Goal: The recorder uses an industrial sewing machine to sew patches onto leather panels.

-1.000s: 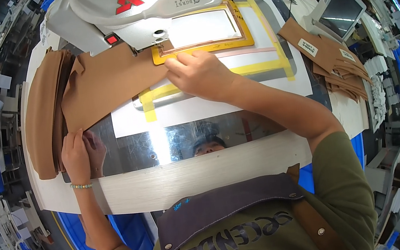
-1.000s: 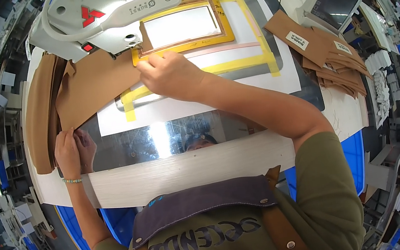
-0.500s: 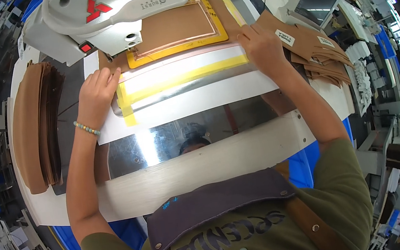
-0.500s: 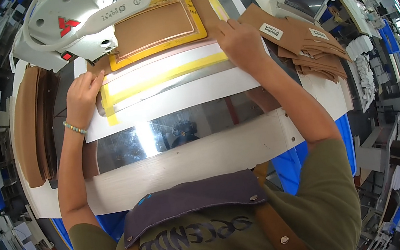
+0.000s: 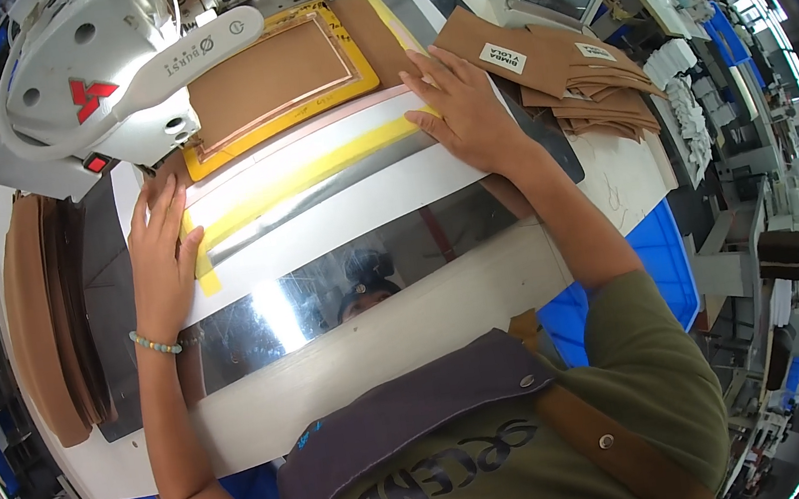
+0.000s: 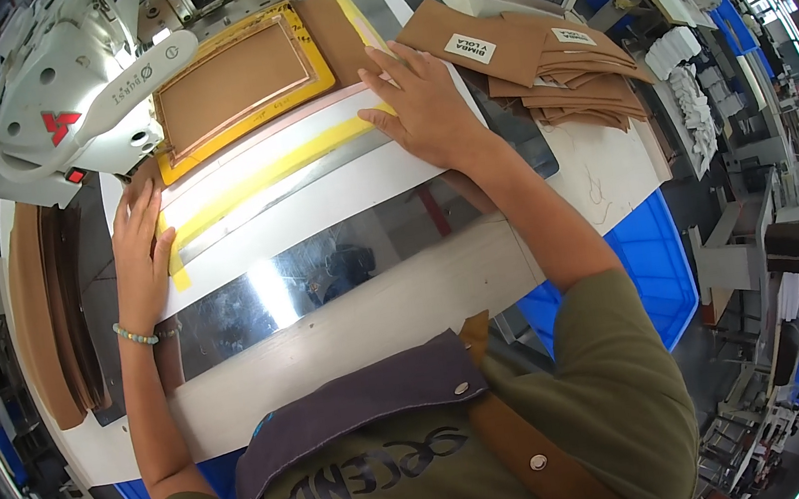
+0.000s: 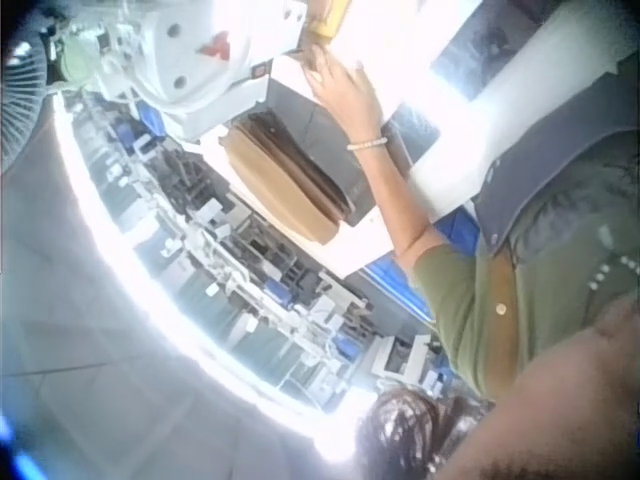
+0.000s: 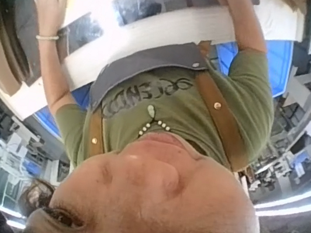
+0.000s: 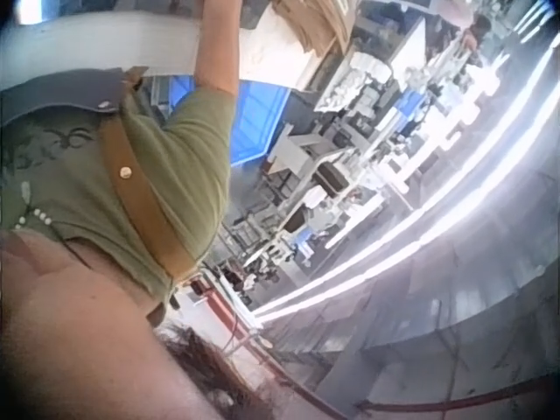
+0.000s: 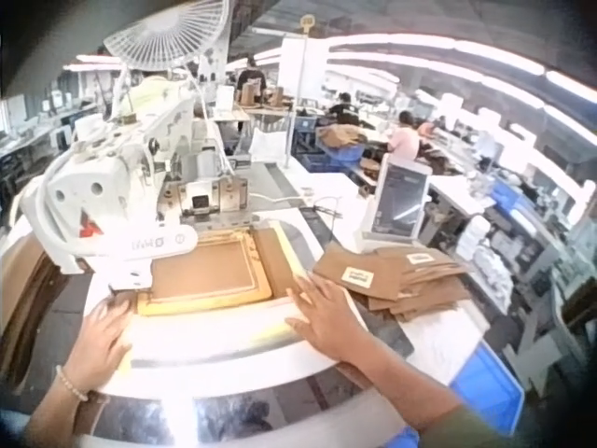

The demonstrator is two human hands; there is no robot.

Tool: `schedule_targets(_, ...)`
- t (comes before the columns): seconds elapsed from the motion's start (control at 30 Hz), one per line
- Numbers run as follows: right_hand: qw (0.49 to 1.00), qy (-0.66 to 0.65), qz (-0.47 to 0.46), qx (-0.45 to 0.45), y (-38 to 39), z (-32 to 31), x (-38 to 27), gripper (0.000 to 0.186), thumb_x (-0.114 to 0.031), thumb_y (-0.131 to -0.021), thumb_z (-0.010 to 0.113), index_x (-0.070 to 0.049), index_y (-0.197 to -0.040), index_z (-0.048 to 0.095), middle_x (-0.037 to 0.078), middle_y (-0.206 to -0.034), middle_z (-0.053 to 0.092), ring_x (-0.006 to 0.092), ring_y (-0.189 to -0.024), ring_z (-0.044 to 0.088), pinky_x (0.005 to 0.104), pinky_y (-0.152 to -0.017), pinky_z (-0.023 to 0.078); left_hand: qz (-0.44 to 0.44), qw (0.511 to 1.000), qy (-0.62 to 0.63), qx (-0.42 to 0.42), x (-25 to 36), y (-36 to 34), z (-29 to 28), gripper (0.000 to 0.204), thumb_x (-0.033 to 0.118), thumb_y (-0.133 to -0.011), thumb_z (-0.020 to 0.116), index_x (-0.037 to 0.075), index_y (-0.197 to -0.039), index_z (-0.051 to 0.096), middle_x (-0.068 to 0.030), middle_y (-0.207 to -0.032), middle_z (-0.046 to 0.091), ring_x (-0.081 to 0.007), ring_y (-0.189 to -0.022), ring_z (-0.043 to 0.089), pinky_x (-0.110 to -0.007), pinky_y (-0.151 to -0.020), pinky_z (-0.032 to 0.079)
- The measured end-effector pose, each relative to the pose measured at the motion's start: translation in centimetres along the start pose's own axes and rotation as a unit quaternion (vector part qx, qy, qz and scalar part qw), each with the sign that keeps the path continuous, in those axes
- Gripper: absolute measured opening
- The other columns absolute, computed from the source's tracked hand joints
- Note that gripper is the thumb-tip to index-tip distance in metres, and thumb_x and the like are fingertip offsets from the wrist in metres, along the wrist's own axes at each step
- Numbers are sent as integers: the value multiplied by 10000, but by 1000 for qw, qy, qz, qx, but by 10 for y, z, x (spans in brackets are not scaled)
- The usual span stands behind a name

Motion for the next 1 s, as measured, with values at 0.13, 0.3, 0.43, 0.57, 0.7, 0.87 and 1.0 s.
schedule_targets(0.13, 1000, -11, 15, -13, 2, -2, 1, 605, -480, -1120, 523, -27, -1514, 594, 168, -1674, 436, 388, -1582, 320, 597, -1275, 263, -6, 998, 56, -33, -6, 4, 0, 550, 220, -1039, 657, 57, -1558, 570, -105, -1703, 458, -359, -1605, 330, -498, -1299, 272)
schedule_targets(0.3, 996, 69, 41, -45, 2, -4, -1, 697, -524, -1116, 498, 36, -1527, 551, 173, -1696, 395, 374, -1605, 278, 613, -1288, 229, -19, 999, 33, 6, 1, 2, -2, 591, 221, -1045, 650, 89, -1606, 521, -108, -1711, 446, -348, -1623, 301, -497, -1304, 257)
schedule_targets(0.43, 993, 92, 47, -49, 1, -3, 0, 724, -525, -1112, 504, 66, -1529, 532, 174, -1715, 363, 365, -1609, 270, 612, -1283, 234, -18, 1000, 9, -17, 1, 0, 0, 595, 221, -1048, 642, 114, -1619, 513, -116, -1717, 432, -340, -1634, 273, -497, -1306, 251)
schedule_targets(0.57, 995, 80, 47, -32, -1, -4, -6, 658, -474, -1097, 543, -20, -1572, 523, 169, -1728, 348, 365, -1613, 269, 622, -1270, 240, -17, 1000, -4, 6, 3, 2, 1, 554, 214, -1043, 650, 93, -1577, 563, -145, -1693, 457, -366, -1612, 311, -501, -1290, 285)
schedule_targets(0.7, 999, 24, 23, -23, 0, -1, -2, 572, -425, -1085, 567, -112, -1564, 571, 153, -1736, 349, 384, -1605, 284, 625, -1270, 232, -22, 994, 11, 110, -7, 4, -11, 454, 182, -1051, 639, 38, -1482, 629, -166, -1574, 586, -399, -1489, 486, -495, -1238, 374)
schedule_targets(0.87, 999, 17, 17, -45, 1, -1, 3, 551, -418, -1114, 527, -115, -1572, 566, 149, -1731, 364, 386, -1606, 287, 564, -1297, 211, -45, 990, 20, 133, -15, 10, -13, 413, 246, -1032, 693, 78, -1409, 692, -152, -1540, 612, -390, -1486, 486, -494, -1199, 421)
schedule_targets(1.0, 998, 37, 21, -54, 0, -1, 3, 545, -433, -1144, 464, -116, -1577, 562, 148, -1729, 371, 382, -1613, 275, 529, -1307, 203, -16, 999, -5, 43, -11, 12, -5, 486, 329, -1015, 718, 93, -1438, 687, -158, -1620, 525, -367, -1567, 386, -527, -1220, 372)
Point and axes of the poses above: each hand's wrist, its own y-axis away from the middle knuckle, its own z-axis out of the palm, x = y × z, the point moved 1 cm from there along -y, towards the middle knuckle
